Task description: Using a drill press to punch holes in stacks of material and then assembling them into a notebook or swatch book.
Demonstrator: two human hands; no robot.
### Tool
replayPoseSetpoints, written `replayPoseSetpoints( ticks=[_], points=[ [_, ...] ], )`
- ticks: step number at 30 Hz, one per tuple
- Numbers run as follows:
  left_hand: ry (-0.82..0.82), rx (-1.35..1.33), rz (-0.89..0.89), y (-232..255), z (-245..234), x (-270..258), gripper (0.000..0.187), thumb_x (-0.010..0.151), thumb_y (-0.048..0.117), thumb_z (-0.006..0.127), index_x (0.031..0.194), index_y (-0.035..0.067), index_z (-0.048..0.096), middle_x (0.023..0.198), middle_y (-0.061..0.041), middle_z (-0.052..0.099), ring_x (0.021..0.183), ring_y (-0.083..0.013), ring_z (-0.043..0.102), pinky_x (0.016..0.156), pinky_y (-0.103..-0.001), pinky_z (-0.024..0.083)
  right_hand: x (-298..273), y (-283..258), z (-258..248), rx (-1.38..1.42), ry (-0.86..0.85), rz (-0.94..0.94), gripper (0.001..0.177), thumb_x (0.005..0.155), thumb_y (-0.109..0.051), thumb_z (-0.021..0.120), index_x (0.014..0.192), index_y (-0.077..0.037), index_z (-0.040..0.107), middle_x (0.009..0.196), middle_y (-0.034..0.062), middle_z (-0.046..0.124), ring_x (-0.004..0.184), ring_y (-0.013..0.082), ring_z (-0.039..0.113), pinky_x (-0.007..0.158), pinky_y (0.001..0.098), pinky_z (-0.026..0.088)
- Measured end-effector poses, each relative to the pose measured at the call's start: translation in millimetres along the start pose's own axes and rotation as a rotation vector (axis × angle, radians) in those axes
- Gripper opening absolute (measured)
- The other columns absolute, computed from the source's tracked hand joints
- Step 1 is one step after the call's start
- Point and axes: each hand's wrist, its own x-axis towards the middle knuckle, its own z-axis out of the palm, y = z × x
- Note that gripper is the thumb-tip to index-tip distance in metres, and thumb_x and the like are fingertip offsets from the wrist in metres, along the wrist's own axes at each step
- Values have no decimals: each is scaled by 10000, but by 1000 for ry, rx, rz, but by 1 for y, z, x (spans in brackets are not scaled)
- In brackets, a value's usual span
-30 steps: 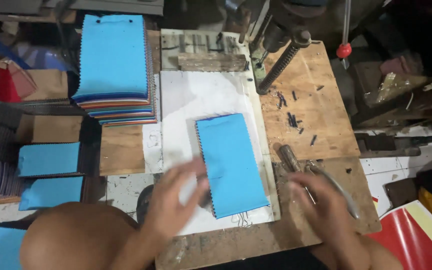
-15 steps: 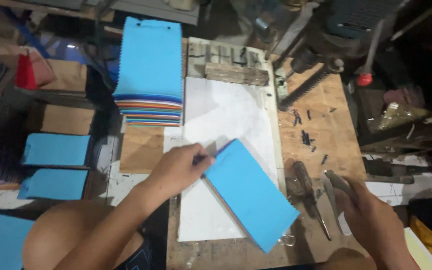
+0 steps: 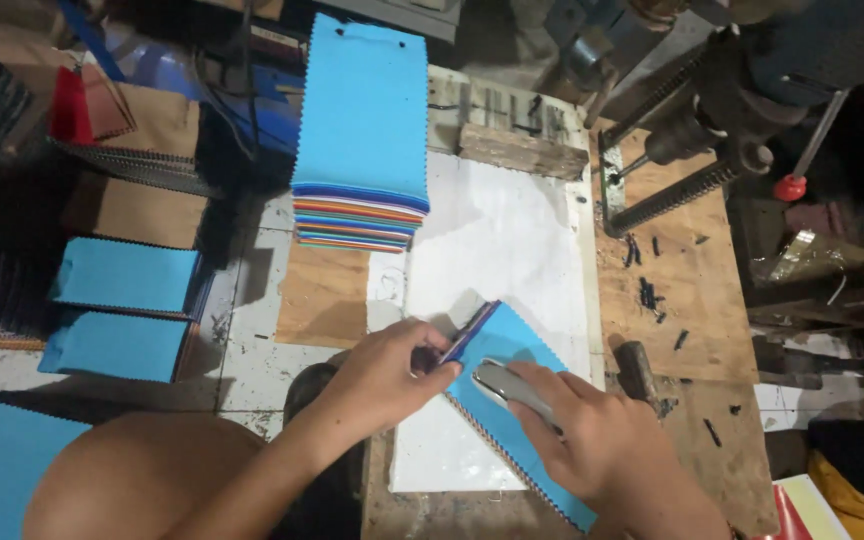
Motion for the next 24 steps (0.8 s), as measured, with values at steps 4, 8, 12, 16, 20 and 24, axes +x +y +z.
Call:
replayPoseSetpoints(
  ticks=[4,8,12,16,20,24],
  points=[
    [-9,-88,71,-10,6,4,249,911,366,688,1083,190,727,1077,39,735,936,-155,713,801,-317,515,6,-2,6,-80,98,-88,453,937,-483,546,1353,-311,595,955,-59,767,481,339,682,332,478,517],
    [-39,-80,38,-4,4,2,257,935,371,679,1119,194,700,1042,30,689,862,-156,679,751,-331,509,18,-12,-10,-135,-154,32,482,947,-519,532,1406,-373,519,1099,-76,748,644,357,742,467,552,607],
    [2,-87,85,-13,15,7,288,915,367,670,1114,161,696,1087,3,670,903,-208,690,797,-376,508,22,-19,-15,-240,-180,34,453,951,-536,517,1385,-409,486,1036,-47,755,702,428,748,509,620,589],
    [2,-127,77,-14,17,8,250,926,330,690,1088,145,648,1086,-23,643,907,-229,666,791,-382,496,28,-23,-16,-379,-238,-19,415,979,-510,516,1359,-347,476,895,-1,756,658,420,755,534,603,602],
    [-8,-191,32,-10,13,8,178,912,288,708,1026,157,667,1056,-16,657,873,-193,655,774,-347,503,35,-29,-23,-441,-240,-112,369,1003,-465,531,1296,-248,480,706,28,667,506,378,706,415,521,556],
    [11,-224,-12,-8,10,7,164,876,312,736,971,184,696,1003,-4,669,875,-191,678,785,-344,507,38,-28,-22,-506,-157,-186,348,998,-468,519,1242,-220,519,592,11,606,405,323,688,347,464,554]
  ],
)
